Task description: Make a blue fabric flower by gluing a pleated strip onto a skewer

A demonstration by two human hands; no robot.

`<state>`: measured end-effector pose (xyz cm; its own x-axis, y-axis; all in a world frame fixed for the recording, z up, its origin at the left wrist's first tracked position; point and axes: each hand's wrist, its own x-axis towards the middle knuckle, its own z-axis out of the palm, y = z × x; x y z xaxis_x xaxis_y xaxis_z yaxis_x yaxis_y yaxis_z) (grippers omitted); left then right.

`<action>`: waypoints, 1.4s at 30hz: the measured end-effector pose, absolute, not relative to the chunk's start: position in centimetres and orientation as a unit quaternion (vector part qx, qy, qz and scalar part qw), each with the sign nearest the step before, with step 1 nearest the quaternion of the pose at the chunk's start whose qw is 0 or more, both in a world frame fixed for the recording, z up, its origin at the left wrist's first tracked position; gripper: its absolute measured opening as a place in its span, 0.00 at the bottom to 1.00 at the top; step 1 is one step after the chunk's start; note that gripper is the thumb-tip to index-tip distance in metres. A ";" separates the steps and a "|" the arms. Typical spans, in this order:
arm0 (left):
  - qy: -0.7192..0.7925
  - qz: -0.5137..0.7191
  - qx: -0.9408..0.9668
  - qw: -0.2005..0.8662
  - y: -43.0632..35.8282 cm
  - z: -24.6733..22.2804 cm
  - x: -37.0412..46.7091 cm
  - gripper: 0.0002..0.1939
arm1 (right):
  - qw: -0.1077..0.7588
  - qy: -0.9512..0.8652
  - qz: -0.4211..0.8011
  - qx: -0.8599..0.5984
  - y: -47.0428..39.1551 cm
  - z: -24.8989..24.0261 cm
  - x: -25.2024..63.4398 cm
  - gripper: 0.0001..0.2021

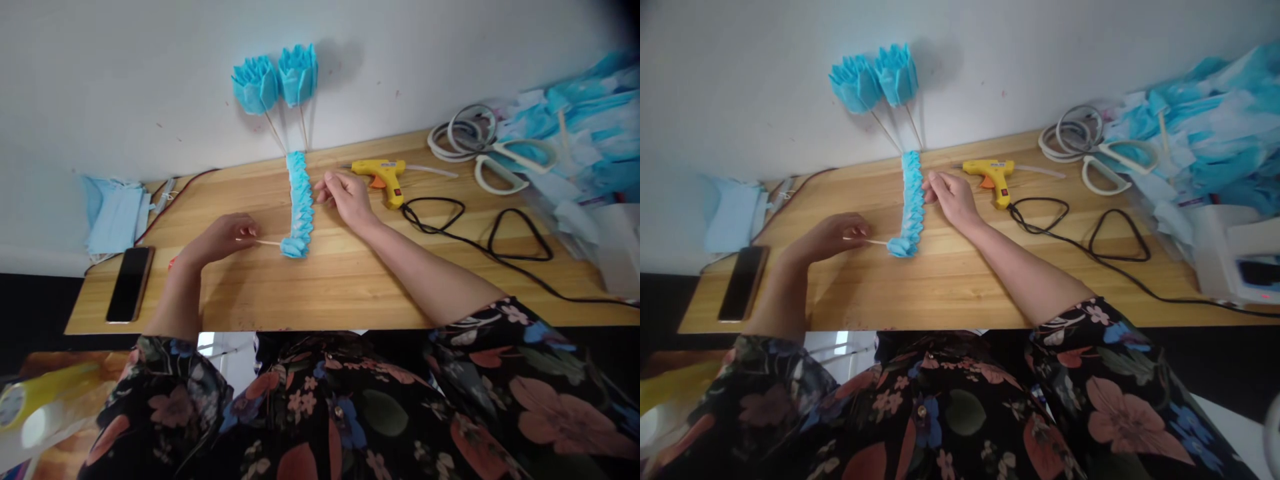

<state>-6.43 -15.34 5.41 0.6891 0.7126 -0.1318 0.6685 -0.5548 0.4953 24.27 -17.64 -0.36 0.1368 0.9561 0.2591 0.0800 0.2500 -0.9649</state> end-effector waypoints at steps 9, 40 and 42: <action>0.395 0.124 0.851 0.324 -15.3 4.5 -6.2 0.13 | 0.574 -0.533 0.389 -0.485 -17.8 -0.3 24.3 0.31; 0.444 0.192 0.825 0.294 -15.9 4.1 -6.4 0.12 | 0.568 -0.539 0.391 -0.484 -17.9 -0.3 24.4 0.32; 0.435 0.186 0.828 0.302 -16.0 4.2 -6.4 0.11 | 0.570 -0.538 0.393 -0.480 -17.9 -0.3 24.3 0.32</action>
